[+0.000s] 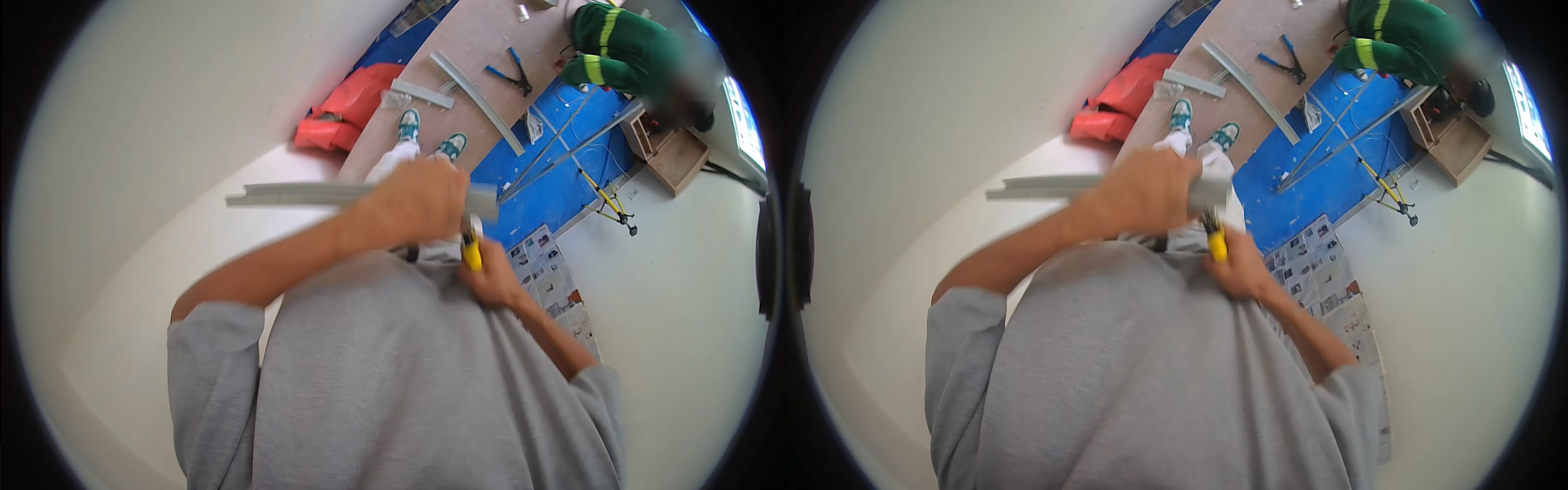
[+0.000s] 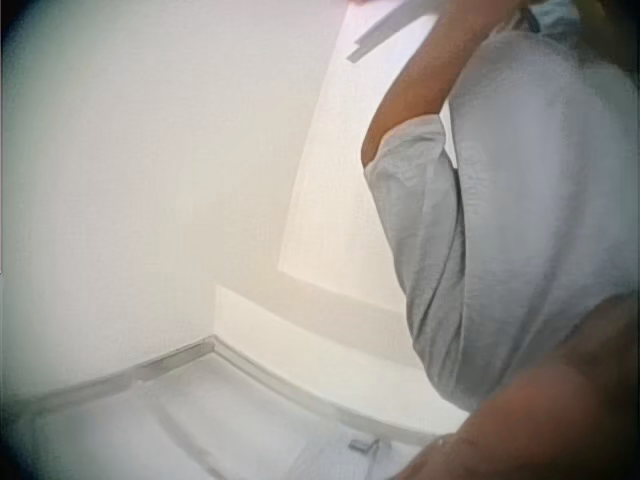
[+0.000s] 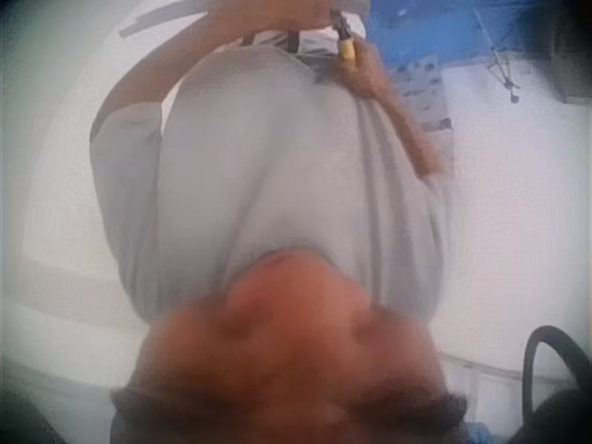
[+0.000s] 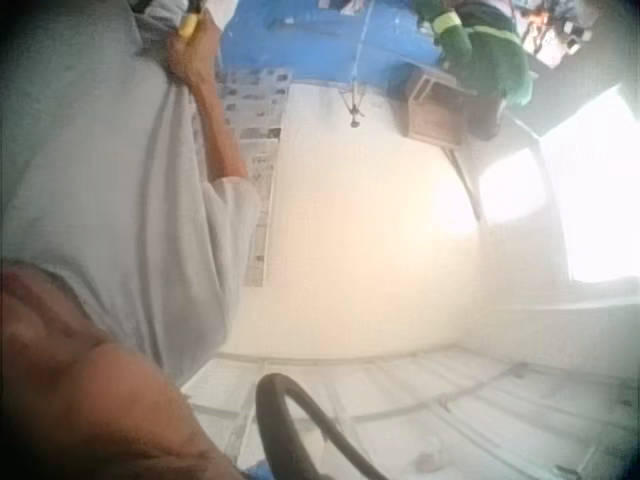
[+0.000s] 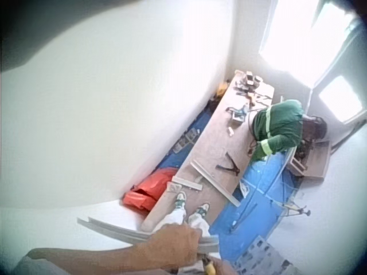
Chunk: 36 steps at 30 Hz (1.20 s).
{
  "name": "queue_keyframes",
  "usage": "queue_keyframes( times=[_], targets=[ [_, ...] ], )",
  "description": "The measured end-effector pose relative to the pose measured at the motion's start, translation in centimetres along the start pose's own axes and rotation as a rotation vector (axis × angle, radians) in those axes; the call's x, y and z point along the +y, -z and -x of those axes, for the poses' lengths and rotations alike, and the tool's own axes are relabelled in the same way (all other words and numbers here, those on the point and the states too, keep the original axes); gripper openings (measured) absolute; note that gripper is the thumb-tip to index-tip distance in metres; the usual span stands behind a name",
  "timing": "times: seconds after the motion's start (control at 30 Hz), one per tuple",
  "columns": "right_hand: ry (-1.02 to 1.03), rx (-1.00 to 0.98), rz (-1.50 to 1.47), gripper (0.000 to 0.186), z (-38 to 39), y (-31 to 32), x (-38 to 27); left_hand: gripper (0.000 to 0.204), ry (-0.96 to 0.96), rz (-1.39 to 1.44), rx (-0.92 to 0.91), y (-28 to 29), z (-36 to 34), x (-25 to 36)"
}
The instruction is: The person removes a metal strip from the ceiling, then sits on the floor and uses tin snips to cut the strip into smaller pieces. The cut pieces are placed on the floor.
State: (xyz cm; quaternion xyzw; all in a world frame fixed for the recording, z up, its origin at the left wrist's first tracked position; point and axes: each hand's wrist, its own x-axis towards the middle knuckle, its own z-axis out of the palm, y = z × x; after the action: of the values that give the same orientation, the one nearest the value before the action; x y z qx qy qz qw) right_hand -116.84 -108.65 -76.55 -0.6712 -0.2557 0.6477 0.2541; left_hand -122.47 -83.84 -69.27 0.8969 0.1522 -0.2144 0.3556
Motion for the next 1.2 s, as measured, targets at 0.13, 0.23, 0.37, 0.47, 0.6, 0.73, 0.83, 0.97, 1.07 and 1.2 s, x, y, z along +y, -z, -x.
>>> queue_keyframes(
  times=[0.13,0.23,0.37,0.47,0.6,0.73,0.83,0.97,1.07,1.2],
  targets=[
    [-0.091,0.092,-0.207,0.028,-5.5,0.4,0.5,0.03,0.115,0.099,0.174,1.2,0.3,-2.3],
    [-0.032,0.158,-0.222,0.036,-6.1,1.1,-0.6,0.032,0.269,0.252,0.183,3.8,2.3,-2.8],
    [-0.024,0.157,-0.191,0.046,-4.6,2.2,-1.6,0.026,0.291,0.426,0.184,5.2,3.3,-4.0],
    [-0.029,0.168,-0.185,0.046,-3.6,2.7,-2.0,0.024,0.215,0.554,0.202,5.0,3.5,-5.0],
    [-0.068,0.175,-0.169,0.048,-3.0,2.5,-2.3,0.013,0.212,0.864,0.127,4.8,3.9,-6.3],
    [-0.038,0.206,-0.183,0.057,-3.0,2.0,-2.7,0.041,0.035,1.034,0.051,5.4,3.6,-8.1],
    [-0.045,0.228,-0.139,0.06,-2.5,1.8,-3.6,0.059,-0.105,1.107,0.089,6.8,3.3,-9.3],
    [-0.019,0.307,-0.066,0.068,-1.6,1.4,-5.4,0.065,-0.028,1.152,0.122,9.8,2.8,-9.6],
    [0.003,0.45,-0.037,0.075,-0.4,0.2,-6.9,0.063,0.011,1.299,0.081,12.1,1.8,-9.3],
    [0.053,0.405,-0.299,0.063,-0.3,-1.4,-8.6,0.058,0.011,1.477,-0.011,14.1,0.6,-9.9]
  ],
)
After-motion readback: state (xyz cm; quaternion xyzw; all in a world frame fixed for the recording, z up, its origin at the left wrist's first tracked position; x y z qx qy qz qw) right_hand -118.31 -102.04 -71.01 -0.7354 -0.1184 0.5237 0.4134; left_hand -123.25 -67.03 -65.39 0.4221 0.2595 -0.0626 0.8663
